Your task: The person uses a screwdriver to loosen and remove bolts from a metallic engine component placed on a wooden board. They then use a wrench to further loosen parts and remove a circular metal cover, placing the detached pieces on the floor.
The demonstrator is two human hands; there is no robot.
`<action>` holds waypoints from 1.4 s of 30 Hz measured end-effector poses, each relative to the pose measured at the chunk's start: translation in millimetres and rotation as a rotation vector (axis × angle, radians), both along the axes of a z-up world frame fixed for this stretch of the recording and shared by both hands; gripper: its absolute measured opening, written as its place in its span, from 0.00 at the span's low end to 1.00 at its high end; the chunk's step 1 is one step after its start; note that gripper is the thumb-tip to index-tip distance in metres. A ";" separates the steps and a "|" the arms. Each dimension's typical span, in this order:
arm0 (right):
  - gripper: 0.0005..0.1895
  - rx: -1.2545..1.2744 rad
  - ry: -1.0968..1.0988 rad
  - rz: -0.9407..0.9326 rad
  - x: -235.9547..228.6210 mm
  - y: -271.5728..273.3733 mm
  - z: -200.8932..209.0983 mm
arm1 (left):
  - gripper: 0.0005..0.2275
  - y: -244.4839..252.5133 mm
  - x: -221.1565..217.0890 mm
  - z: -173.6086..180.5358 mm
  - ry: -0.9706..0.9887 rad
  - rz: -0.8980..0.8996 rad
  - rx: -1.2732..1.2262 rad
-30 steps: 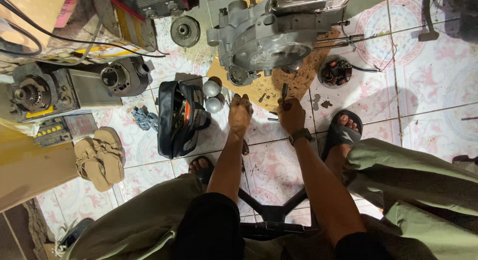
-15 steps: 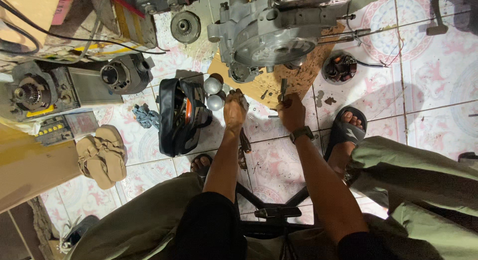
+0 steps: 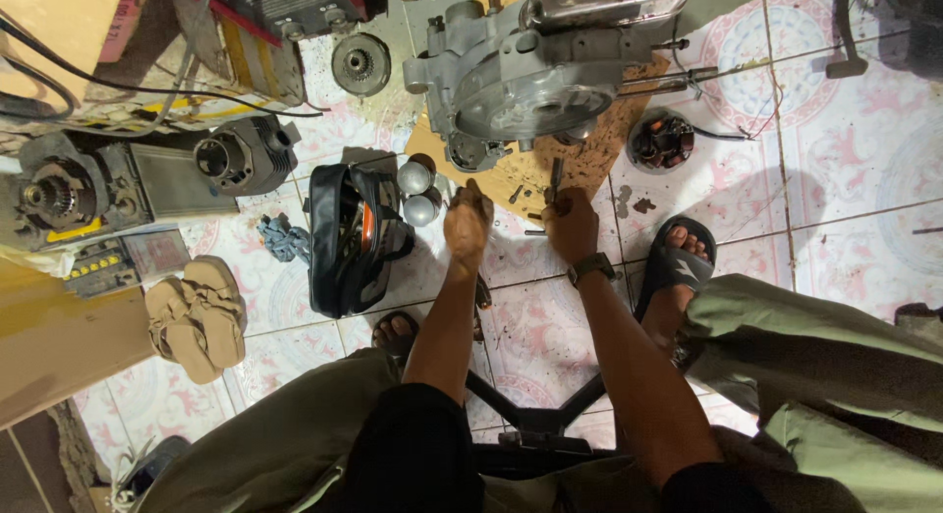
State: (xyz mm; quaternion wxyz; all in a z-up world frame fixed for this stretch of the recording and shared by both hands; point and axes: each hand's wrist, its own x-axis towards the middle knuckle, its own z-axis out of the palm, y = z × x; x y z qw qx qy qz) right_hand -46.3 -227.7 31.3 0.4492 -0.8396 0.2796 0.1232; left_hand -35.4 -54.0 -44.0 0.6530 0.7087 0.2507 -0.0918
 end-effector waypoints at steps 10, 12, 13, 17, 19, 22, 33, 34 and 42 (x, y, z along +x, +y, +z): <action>0.15 0.008 0.026 -0.031 1.6 -10.1 4.1 | 0.10 -52.8 3.1 20.6 0.163 -0.511 0.691; 0.14 0.044 0.006 -0.057 0.0 -8.6 17.1 | 0.11 -50.1 6.2 11.1 0.285 -0.578 0.717; 0.14 0.045 0.005 -0.058 4.0 -8.9 15.1 | 0.11 -51.5 10.6 2.0 0.284 -0.578 0.719; 0.16 -0.004 0.047 -0.052 4.3 -8.2 5.8 | 0.14 -45.0 10.6 -19.7 0.284 -0.571 0.733; 0.16 -0.005 0.029 -0.062 5.2 -9.6 1.6 | 0.13 -39.7 8.1 -22.7 0.252 -0.562 0.727; 0.14 0.012 0.000 -0.077 3.7 -9.7 -2.6 | 0.10 -28.9 -5.4 -24.9 0.166 -0.541 0.699; 0.15 -0.035 0.037 -0.005 3.2 -8.8 -3.9 | 0.03 10.7 -28.7 -76.1 -0.308 -0.728 0.816; 0.15 -0.038 0.032 -0.005 3.2 -8.0 1.0 | 0.03 8.4 -31.2 -124.1 -0.313 -0.725 0.815; 0.15 0.057 -0.015 -0.043 0.4 -6.0 12.1 | 0.08 -14.4 -31.9 -36.5 -0.250 -0.637 0.865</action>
